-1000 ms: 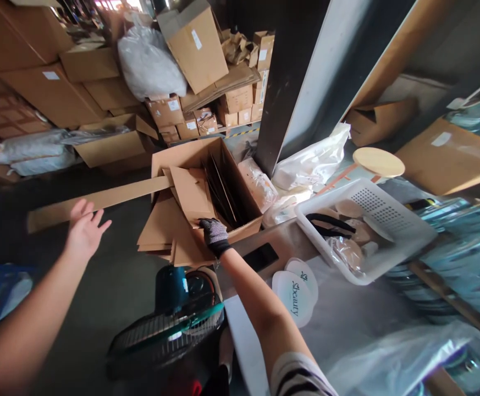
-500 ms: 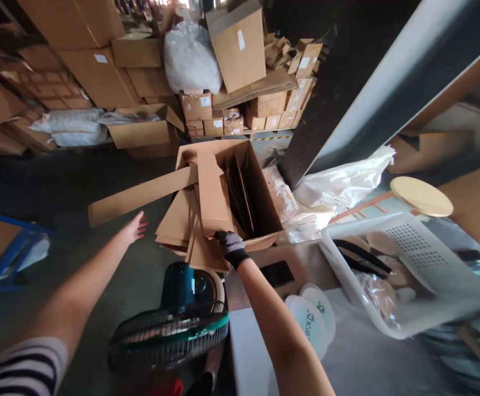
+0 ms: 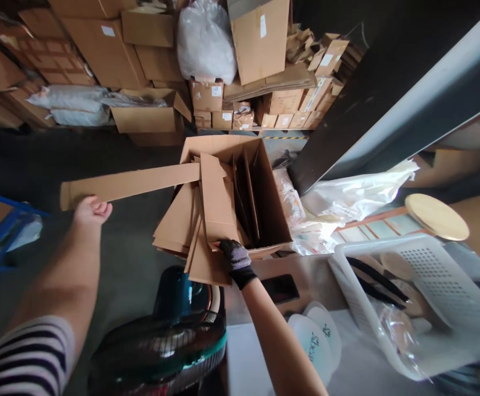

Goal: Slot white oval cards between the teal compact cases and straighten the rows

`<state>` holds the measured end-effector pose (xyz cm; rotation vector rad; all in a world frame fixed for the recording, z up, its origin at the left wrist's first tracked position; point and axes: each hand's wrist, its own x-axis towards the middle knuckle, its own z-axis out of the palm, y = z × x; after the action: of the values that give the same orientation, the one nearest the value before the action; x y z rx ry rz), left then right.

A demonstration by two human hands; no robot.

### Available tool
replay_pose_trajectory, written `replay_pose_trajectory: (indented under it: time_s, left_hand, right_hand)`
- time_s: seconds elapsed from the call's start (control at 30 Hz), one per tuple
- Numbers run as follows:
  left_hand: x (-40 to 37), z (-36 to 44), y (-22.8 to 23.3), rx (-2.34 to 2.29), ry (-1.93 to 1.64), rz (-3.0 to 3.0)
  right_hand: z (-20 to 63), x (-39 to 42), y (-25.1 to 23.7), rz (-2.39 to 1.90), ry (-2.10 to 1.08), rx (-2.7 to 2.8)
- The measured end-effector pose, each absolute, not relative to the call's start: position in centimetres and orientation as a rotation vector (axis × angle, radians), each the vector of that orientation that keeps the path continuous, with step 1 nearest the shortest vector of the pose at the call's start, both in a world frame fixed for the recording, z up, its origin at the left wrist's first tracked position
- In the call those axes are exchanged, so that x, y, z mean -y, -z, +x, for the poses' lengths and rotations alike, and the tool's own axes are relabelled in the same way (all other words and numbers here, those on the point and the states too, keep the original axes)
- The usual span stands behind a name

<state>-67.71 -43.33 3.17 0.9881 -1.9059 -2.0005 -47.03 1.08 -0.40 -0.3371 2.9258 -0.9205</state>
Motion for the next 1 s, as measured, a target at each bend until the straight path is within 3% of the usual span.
replay_pose_trajectory:
  time_s: [0.13,0.27,0.43,0.57,0.8,0.9,1.0]
  left_hand:
    - [42.5,-68.1,-8.4,1.774,1.920,0.995]
    - [37.5,-63.9,-12.1,1.859,1.452,0.441]
    - [30.4,-55.4,-10.7,2.712,0.743,-0.644]
    - [28.8,-53.3,-9.0,2.913,0.239,-1.136]
    - [32.3,-52.1,-9.8,2.928,0.140,-1.280]
    - [32.1,-51.4,-9.6,2.935,0.150,-1.365]
    - [30.0,-51.9,-8.8,3.000,0.106,-1.279]
  right_hand:
    - [-47.2,-0.7,-0.9,-0.327,0.915,-3.044]
    - [-49.0,1.7,-3.8,-0.176,1.036,-3.237]
    - [-51.3,4.5,-6.6,-0.115,0.993,-3.238]
    - [-50.6,2.2,-8.0,0.045,0.978,-3.263]
    - [-50.8,-4.8,-12.1,0.894,1.419,-3.151]
    - [-50.7,-3.6,-12.9,0.715,1.455,-3.209]
    - [-49.7,0.2,-12.5,0.299,1.238,-3.229]
